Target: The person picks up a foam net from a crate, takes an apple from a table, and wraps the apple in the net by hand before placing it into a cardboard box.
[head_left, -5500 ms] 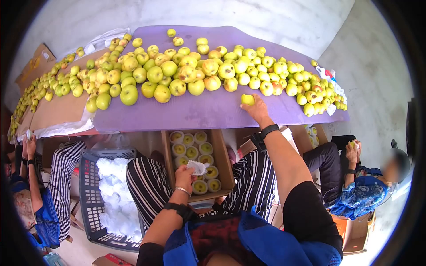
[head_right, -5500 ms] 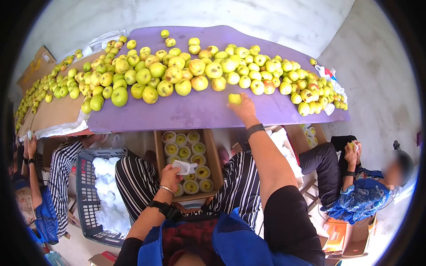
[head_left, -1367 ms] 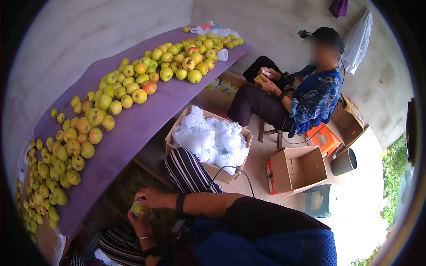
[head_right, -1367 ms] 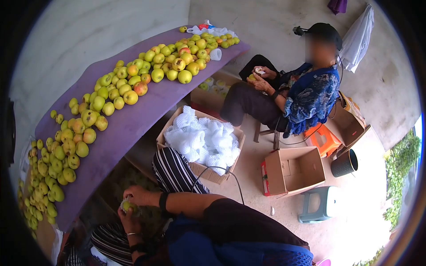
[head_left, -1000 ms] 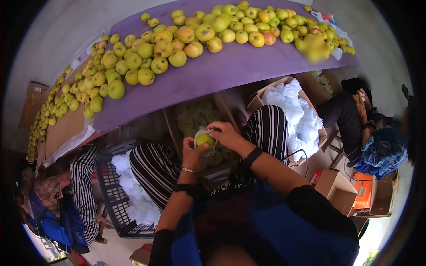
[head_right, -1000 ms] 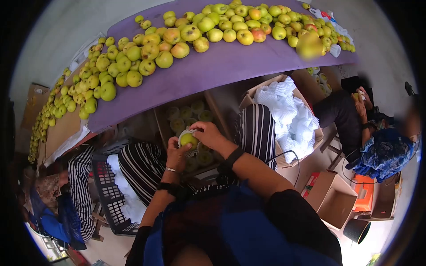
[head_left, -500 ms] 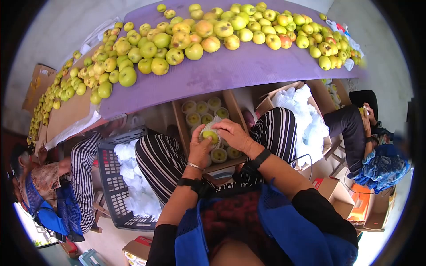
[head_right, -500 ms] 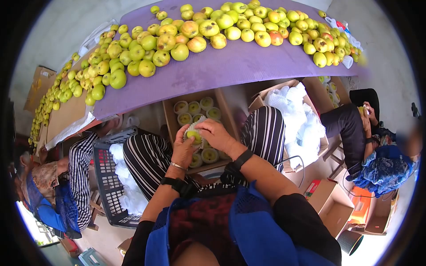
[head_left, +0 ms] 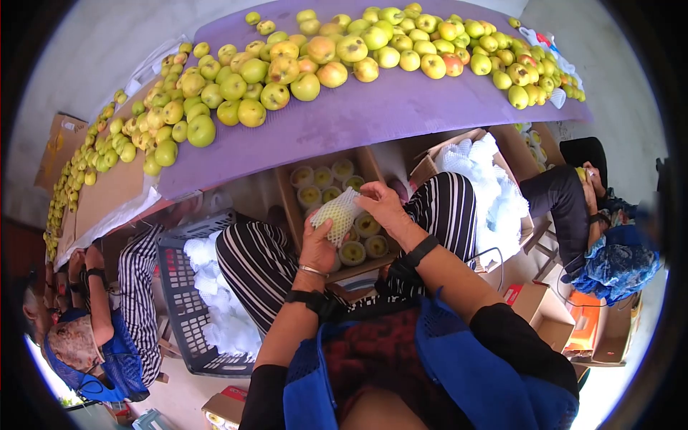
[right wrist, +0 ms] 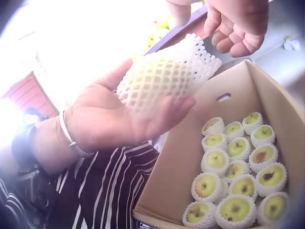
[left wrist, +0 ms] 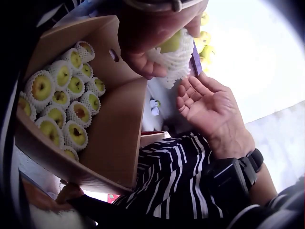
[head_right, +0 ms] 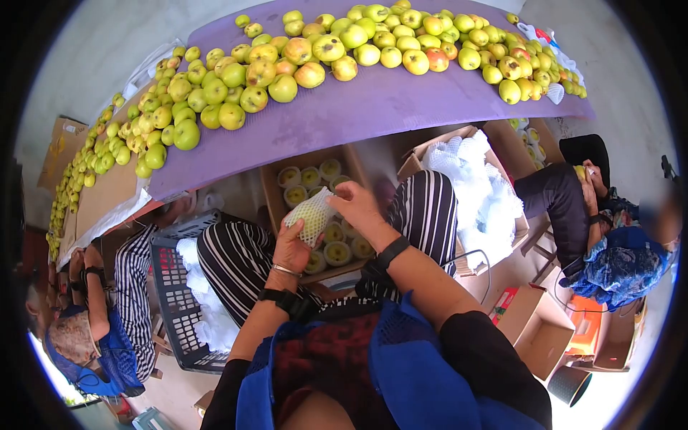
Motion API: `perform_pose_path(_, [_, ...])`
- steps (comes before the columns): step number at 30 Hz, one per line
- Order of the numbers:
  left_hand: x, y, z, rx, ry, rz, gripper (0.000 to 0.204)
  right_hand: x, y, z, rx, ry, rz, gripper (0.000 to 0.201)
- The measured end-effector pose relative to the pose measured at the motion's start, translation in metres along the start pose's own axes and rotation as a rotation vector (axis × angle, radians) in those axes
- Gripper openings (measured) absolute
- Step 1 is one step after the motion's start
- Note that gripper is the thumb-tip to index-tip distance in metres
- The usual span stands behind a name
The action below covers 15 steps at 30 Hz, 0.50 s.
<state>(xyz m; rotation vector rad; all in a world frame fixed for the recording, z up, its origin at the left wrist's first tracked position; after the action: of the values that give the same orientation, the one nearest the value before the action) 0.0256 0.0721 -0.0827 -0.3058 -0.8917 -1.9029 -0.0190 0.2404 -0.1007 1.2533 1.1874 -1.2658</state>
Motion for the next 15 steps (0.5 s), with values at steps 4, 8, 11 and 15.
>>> perform_pose_path(4, [-0.001,-0.002,0.000,-0.081,-0.034,0.006,0.041,-0.013,0.003,-0.002,-0.112,0.155,0.186,0.023])
perform_pose_path(8, [-0.002,-0.001,-0.001,-0.068,-0.026,0.005,0.042,-0.018,0.004,-0.001,-0.091,0.045,0.073,0.017])
perform_pose_path(11, [-0.002,0.000,0.001,-0.071,-0.030,-0.004,0.042,-0.015,0.003,0.003,-0.096,-0.135,0.128,0.015])
perform_pose_path(15, [-0.001,0.003,0.004,-0.045,-0.049,-0.004,0.043,-0.036,0.010,0.008,-0.164,-0.210,0.392,0.013])
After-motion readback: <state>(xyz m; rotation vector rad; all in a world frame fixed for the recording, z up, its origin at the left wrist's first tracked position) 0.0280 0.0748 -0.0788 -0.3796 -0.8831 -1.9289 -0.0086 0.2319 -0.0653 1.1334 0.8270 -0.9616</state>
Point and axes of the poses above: each hand's wrist, its own y-axis away from the middle knuckle, its own z-axis out of the palm, x = y × z, the point moved 1 cm from there along -y, towards the middle knuckle, and after that the axes turned 4 degrees about -z, right-handed, at the moved point
